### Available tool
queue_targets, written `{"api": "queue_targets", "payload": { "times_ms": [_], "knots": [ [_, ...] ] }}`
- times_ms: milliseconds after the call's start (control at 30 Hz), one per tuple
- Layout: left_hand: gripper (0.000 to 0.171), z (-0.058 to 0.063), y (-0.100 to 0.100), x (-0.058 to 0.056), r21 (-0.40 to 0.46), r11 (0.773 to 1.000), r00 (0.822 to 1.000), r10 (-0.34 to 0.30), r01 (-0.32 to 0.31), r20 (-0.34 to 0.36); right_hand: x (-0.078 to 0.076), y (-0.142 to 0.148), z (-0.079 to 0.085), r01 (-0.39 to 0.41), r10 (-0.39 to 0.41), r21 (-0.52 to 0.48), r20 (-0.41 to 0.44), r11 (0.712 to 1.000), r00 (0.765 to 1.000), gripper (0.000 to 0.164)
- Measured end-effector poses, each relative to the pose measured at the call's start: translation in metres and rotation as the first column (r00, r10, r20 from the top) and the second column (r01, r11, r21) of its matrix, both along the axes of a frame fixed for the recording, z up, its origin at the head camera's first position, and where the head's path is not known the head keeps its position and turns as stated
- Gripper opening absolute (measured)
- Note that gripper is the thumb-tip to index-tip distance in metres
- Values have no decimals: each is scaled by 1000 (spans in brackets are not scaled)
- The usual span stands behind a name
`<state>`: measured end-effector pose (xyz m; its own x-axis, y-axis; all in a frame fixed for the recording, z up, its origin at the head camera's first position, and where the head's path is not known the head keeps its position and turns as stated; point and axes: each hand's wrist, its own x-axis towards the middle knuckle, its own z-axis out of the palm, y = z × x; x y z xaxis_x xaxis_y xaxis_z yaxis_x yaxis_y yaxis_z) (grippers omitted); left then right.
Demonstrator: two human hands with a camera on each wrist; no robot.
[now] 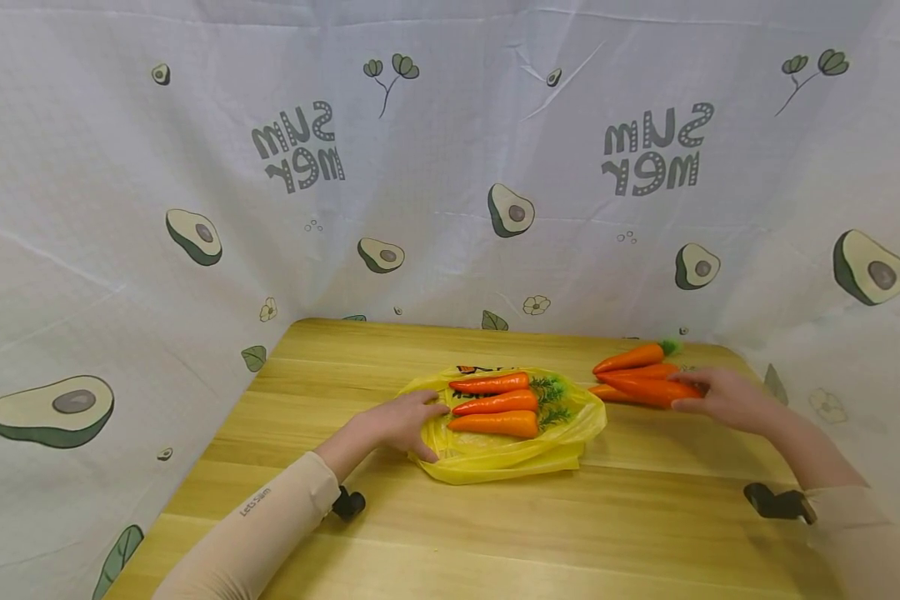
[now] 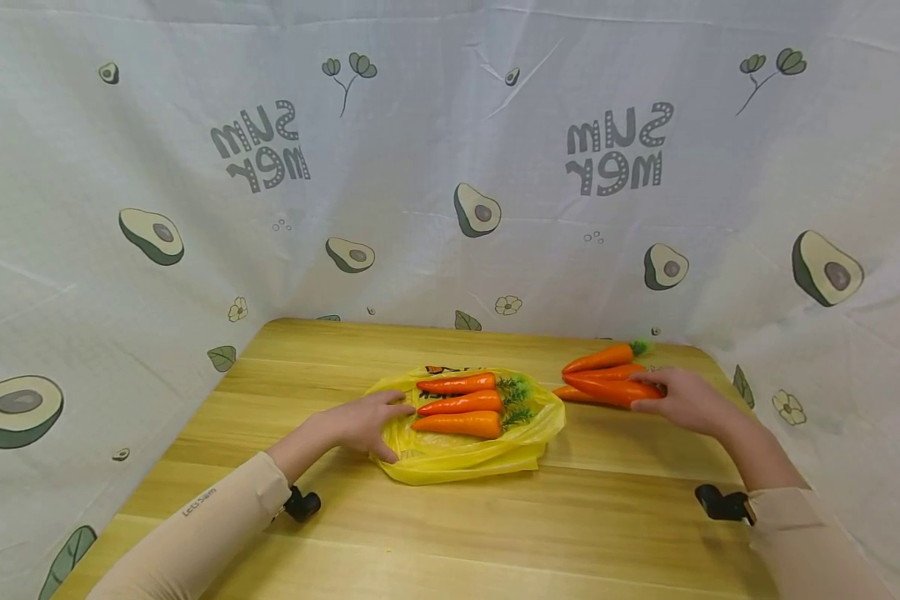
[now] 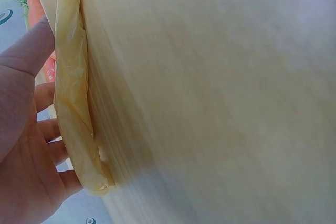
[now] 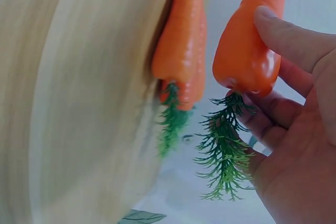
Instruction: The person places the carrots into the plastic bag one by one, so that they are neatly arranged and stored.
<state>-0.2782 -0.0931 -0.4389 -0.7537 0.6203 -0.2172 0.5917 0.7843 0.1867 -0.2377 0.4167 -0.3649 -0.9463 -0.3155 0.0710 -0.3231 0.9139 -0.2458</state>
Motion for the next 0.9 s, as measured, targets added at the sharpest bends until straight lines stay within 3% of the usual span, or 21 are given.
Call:
{"api": "queue_targets", "payload": {
  "times_ms": [900],
  "knots": [
    [87,0,-1,1,5,1000,1000,-7,7,-11,10,-59,38,-85,86,14,-26,996,996,52]
  ]
}}
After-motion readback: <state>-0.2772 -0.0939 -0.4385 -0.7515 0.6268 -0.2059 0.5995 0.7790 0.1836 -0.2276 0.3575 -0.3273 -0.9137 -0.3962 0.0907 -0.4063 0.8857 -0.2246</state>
